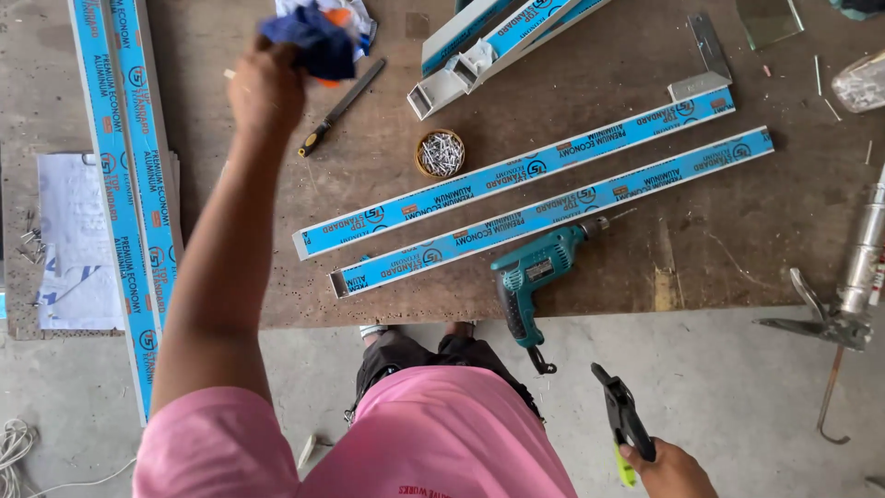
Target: Assembling aluminum window or door frames by drilling holes and fastening components with a rivet gun.
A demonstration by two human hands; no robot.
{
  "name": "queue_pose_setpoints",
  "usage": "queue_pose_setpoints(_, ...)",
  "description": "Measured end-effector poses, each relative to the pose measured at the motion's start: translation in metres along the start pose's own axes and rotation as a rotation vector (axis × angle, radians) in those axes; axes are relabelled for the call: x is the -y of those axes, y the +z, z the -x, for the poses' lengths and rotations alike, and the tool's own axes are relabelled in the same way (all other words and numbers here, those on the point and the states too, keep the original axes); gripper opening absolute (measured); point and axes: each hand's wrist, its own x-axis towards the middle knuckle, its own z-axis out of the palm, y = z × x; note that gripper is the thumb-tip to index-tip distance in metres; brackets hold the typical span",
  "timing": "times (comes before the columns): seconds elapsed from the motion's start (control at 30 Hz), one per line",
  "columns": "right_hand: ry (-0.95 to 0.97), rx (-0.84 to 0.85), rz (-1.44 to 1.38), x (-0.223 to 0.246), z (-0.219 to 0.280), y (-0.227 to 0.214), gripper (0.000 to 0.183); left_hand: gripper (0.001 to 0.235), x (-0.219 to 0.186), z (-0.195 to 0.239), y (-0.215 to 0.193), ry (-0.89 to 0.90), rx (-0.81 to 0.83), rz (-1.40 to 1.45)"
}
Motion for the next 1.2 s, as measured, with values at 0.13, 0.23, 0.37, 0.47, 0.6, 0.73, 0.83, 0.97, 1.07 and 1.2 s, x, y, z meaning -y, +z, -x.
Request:
queue_pose_setpoints(0.13,-0.038,0.013,0.067,0.008,0.016,-0.04,0.053,0.085,-0.016,-0.001,0.02,-0.147,-0.001,-0.329)
queue_pose_setpoints(0.23,-0.011,-0.185,-0.044,0.006,0.025,-0.05,0.047,0.043,-0.105,0.03,0.058,-0.265,0.323,0.138)
queue_pose_setpoints(0.37,-0.17,-0.57,-0.332,0.008,0.019,-0.06,0.049,0.027,-0.178,0.058,0.115,-0.033,0.554,0.154)
queue_pose_setpoints(0.47,-0.418,-0.69,-0.691,0.009,0.013,-0.051,0.045,0.02,-0.178,0.071,0.143,-0.038,0.432,0.237)
queue_pose_setpoints(0.6,-1.144,-0.417,-1.487,0.058,0.0,-0.053,0.029,0.017,-0.168,0.073,0.136,-0.059,0.306,0.385)
queue_pose_setpoints(0.73,-1.105,-0.159,-1.566,0.134,0.011,-0.079,0.023,0.01,-0.199,0.085,0.115,-0.275,0.127,0.511)
queue_pose_setpoints(0.83,-1.089,0.158,-1.564,0.18,0.013,-0.093,0.034,0.01,-0.278,0.109,0.04,-0.345,-0.062,1.376)
queue_pose_setpoints(0.97,-1.4,0.653,-1.548,0.211,0.045,-0.107,0.022,0.011,-0.363,0.147,-0.04,-0.378,-0.099,1.801)
queue_pose_setpoints(1.07,-1.475,0.651,-1.478,0.218,0.058,-0.108,0.022,0.012,-0.373,0.16,-0.065,-0.374,-0.187,1.889)
queue_pose_setpoints(1.2,-1.507,0.575,-1.434,0.223,0.051,-0.106,0.022,0.011,-0.37,0.162,-0.065,-0.319,-0.343,1.847)
